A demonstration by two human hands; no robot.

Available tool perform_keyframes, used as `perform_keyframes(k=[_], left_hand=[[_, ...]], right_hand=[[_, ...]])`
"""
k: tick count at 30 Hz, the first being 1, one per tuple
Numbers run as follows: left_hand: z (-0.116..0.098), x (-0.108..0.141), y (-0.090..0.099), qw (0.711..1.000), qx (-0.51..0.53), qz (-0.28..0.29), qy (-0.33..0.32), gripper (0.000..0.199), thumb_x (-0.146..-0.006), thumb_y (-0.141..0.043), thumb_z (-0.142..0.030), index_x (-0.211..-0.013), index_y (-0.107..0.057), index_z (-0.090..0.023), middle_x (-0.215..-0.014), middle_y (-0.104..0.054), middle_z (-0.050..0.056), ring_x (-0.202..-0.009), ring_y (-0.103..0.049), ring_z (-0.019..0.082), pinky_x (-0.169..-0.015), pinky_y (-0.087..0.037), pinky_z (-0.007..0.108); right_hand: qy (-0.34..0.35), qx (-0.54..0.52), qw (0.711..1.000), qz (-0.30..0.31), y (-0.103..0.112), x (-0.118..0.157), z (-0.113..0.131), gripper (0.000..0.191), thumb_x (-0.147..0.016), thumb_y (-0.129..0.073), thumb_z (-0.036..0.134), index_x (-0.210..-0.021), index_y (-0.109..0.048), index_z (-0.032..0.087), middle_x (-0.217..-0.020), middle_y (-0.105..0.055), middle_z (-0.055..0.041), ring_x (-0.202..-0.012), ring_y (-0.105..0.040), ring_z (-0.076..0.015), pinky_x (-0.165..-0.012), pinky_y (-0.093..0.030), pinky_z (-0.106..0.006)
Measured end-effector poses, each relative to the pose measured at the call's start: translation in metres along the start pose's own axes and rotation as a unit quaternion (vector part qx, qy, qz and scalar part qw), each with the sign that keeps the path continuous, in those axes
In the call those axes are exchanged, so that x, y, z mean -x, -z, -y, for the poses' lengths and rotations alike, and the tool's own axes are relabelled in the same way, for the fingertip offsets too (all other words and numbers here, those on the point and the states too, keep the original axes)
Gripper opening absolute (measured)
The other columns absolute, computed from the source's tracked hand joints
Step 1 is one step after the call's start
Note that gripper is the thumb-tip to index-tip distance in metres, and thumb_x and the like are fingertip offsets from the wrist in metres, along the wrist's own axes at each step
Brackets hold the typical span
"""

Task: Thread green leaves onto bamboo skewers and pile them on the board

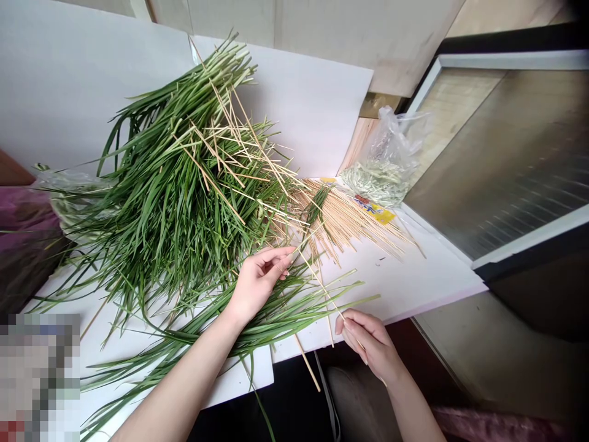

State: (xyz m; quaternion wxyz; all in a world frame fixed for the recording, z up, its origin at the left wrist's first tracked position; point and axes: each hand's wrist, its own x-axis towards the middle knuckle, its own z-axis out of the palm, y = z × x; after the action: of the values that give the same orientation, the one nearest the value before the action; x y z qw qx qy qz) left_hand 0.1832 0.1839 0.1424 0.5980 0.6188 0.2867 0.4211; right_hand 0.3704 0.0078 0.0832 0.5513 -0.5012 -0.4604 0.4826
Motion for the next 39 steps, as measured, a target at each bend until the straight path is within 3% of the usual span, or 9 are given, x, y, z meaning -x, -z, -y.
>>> perform_keyframes(k=[11,23,39], left_hand=[[0.0001,-0.0005,0.0004,1.0,-0.002,0.004,-0.005,0.029,-0.081,-0.077,-0.039,-0.102,-0.081,-0.018,-0.08,-0.069,0.004,-0.062,-0.058,0.011,-0.061,-0.051,0.025],[0.0035,-0.0004,0.0014,1.0,-0.007,0.001,-0.016,0.028,-0.082,-0.077,-0.04,-0.1,-0.082,-0.02,-0.094,-0.071,0.007,-0.063,-0.059,0.011,-0.061,-0.053,0.026],[0.0015,-0.0004,0.0006,1.0,0.006,0.001,-0.006,0.029,-0.081,-0.078,-0.039,-0.101,-0.081,-0.018,-0.086,-0.069,0.004,-0.062,-0.058,0.011,-0.061,-0.051,0.026]], right_hand=[[-0.006,0.0,1.0,-0.003,-0.0001,0.0001,0.0001,0.039,-0.103,-0.055,0.047,-0.083,-0.067,0.016,-0.041,-0.032,0.0109,-0.038,-0.022,-0.0098,-0.046,-0.018,-0.028],[-0.01,-0.002,1.0,-0.003,0.0004,0.0001,0.0,0.039,-0.103,-0.056,0.047,-0.083,-0.068,0.016,-0.041,-0.032,0.0106,-0.038,-0.023,-0.0097,-0.046,-0.019,-0.027],[0.009,-0.025,1.0,0.004,0.0015,0.0006,-0.0038,0.035,-0.106,-0.055,0.041,-0.086,-0.07,0.016,-0.041,-0.033,0.011,-0.038,-0.022,-0.0086,-0.045,-0.018,-0.028]])
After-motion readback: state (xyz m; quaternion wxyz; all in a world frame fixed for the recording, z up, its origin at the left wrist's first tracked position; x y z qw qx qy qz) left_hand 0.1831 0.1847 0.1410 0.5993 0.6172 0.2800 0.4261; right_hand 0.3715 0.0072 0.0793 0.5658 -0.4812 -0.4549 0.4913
